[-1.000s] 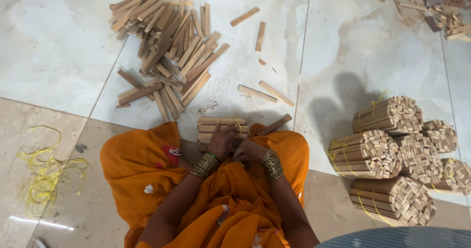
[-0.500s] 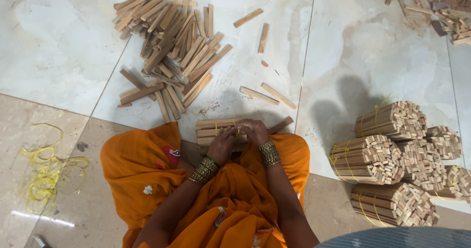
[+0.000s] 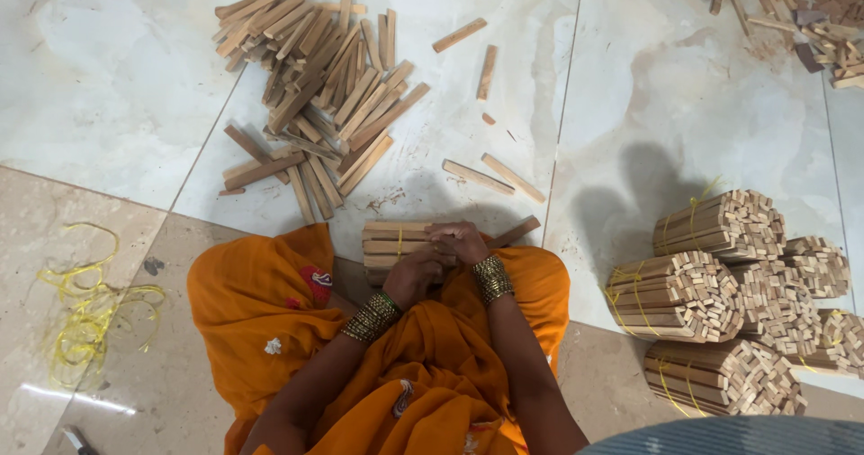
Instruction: The person sits on the floor and gathers scattered wooden sticks into a stack, aligning them by hand. They wrap a yellow band around the stack, add more sticks to it, and tie additional bands to secure the bundle.
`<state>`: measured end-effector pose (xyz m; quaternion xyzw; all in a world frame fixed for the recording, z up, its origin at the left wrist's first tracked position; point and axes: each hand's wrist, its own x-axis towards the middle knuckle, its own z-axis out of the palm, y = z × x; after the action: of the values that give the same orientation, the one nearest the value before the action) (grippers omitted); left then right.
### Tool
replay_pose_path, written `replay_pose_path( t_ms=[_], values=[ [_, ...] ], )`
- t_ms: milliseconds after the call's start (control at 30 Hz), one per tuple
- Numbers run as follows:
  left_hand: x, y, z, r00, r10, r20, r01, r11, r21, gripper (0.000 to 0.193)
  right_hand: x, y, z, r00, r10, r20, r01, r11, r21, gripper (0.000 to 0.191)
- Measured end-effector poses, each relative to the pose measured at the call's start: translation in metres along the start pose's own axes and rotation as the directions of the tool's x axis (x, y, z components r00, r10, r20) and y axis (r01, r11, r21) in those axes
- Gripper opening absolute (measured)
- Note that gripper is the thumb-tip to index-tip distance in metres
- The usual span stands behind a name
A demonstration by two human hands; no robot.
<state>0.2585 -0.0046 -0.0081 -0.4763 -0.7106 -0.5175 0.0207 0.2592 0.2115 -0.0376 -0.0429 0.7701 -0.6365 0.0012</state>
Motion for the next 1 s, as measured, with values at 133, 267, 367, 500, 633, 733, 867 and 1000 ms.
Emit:
replay_pose_path(
  t_ms=[133, 267, 367, 500, 633, 733, 867, 1000],
  values=[
    [-0.01, -0.021, 0.015, 0.909, -0.416, 0.005, 0.391, 0.851, -0.352, 0.017, 0.001, 0.001, 0.001, 0.995, 0.092, -0.029, -0.094, 0.994, -0.053, 0.018],
    [0.0, -0.044, 0.036, 0.841, -0.525, -0.127, 0.393, 0.756, -0.524, 0.018, 0.001, -0.004, -0.001, 0.998, 0.043, -0.043, -0.047, 0.995, -0.092, 0.021],
    [0.014, -0.051, 0.037, 0.785, -0.601, -0.149, 0.432, 0.704, -0.563, 0.012, 0.001, -0.008, -0.001, 0.996, 0.041, -0.074, -0.054, 0.984, -0.171, 0.02],
    [0.032, -0.048, 0.016, 0.761, -0.589, -0.273, 0.476, 0.792, -0.383, 0.02, 0.003, -0.011, 0.001, 0.991, 0.095, -0.096, -0.108, 0.984, -0.143, 0.016],
    [0.039, -0.029, -0.013, 0.873, -0.22, -0.436, 0.398, 0.838, 0.373, 0.045, 0.004, -0.014, 0.003, 0.992, 0.089, -0.091, -0.104, 0.979, -0.175, 0.016],
    [0.04, -0.02, -0.009, 0.918, -0.152, -0.365, 0.299, 0.871, 0.39, 0.046, 0.004, -0.013, 0.002, 0.984, 0.15, -0.094, -0.166, 0.966, -0.2, 0.017],
    [0.035, -0.024, 0.028, 0.98, -0.199, 0.023, 0.163, 0.856, 0.491, 0.037, 0.003, -0.009, 0.0, 0.989, 0.087, -0.119, -0.111, 0.97, -0.217, 0.015],
    [0.025, -0.028, 0.056, 0.943, -0.329, 0.048, 0.201, 0.679, 0.706, 0.032, 0.004, -0.009, 0.001, 0.994, -0.081, -0.074, 0.064, 0.977, -0.203, 0.017]
  ],
)
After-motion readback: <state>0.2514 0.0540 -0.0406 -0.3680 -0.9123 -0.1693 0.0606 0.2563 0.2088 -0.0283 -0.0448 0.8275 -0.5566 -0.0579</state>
